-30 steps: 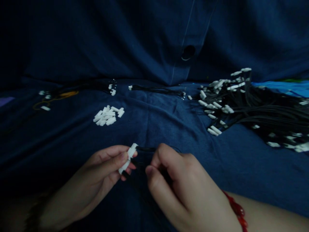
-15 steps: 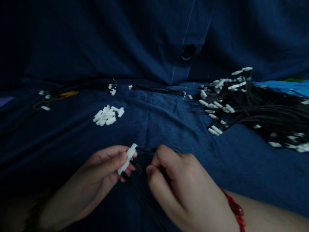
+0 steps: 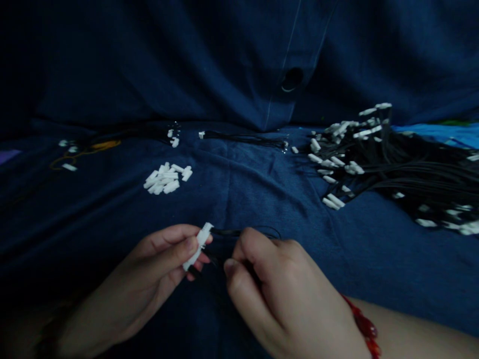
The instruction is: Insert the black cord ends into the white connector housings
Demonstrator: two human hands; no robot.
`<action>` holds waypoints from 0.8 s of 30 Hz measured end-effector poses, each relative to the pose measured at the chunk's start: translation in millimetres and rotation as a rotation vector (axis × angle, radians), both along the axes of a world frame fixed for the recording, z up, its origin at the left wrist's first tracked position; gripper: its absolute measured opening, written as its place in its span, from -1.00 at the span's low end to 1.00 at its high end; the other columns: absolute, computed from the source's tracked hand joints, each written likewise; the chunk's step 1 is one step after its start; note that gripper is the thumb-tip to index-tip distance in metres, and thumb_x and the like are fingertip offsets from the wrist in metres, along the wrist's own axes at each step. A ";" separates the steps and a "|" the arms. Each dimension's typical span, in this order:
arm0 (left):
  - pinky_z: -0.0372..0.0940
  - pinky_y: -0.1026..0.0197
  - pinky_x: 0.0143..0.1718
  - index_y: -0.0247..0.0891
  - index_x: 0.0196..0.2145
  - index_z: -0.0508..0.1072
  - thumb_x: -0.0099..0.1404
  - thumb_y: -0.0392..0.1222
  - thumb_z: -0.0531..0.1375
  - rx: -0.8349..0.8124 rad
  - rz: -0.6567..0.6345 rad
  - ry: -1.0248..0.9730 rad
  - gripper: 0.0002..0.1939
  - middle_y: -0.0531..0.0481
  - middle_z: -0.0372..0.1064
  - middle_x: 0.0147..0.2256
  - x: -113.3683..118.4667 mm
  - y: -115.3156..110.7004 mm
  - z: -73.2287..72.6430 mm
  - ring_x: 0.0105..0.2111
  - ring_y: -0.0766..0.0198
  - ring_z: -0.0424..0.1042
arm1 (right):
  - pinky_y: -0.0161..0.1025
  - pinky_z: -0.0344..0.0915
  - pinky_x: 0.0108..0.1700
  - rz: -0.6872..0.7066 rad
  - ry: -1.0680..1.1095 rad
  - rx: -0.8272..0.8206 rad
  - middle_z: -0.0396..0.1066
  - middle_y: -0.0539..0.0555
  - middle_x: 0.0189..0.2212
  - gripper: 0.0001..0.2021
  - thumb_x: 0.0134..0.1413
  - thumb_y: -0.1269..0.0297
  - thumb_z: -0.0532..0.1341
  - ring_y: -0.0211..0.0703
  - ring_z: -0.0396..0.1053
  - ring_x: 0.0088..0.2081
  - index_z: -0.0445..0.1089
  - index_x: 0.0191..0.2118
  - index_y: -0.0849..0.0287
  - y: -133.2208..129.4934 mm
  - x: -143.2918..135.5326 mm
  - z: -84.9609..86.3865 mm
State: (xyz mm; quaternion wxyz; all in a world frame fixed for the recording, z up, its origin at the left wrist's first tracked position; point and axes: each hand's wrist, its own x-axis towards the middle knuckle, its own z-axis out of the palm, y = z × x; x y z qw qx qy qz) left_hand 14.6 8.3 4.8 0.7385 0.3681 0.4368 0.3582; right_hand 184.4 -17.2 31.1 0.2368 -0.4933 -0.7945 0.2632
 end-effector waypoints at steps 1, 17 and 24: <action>0.17 0.34 -0.41 -0.24 -0.40 0.48 0.14 -0.19 0.18 0.014 0.003 0.020 -0.89 0.06 0.37 -0.47 0.0 0.0 -0.1 -0.42 0.37 0.32 | -0.42 0.02 -0.61 0.004 0.000 0.008 0.12 -0.10 -0.67 -0.84 0.10 0.40 -0.04 -0.40 0.11 -0.65 0.16 -0.47 0.18 -0.8 -0.5 0.0; 0.14 0.39 -0.46 -0.25 -0.40 0.45 0.19 -0.21 0.13 0.159 -0.106 0.172 -0.89 0.11 0.32 -0.52 0.3 -2.1 -3.9 -0.49 0.42 0.25 | -0.35 0.06 -0.46 0.127 -0.132 0.094 0.27 0.00 -0.52 -0.87 0.12 0.46 -0.04 -0.32 0.21 -0.50 0.21 -0.37 0.22 2.1 -4.6 -12.9; 0.16 0.31 -0.41 -0.30 -0.35 0.45 0.16 -0.19 0.14 0.079 -0.026 0.068 -0.85 -0.01 0.36 -0.42 0.1 -0.2 1.9 -0.41 0.32 0.29 | -0.27 0.17 -0.32 0.055 -0.290 0.379 0.29 0.08 -0.35 -0.87 0.09 0.40 0.05 -0.20 0.25 -0.35 0.23 -0.21 0.21 1.3 5.1 2.6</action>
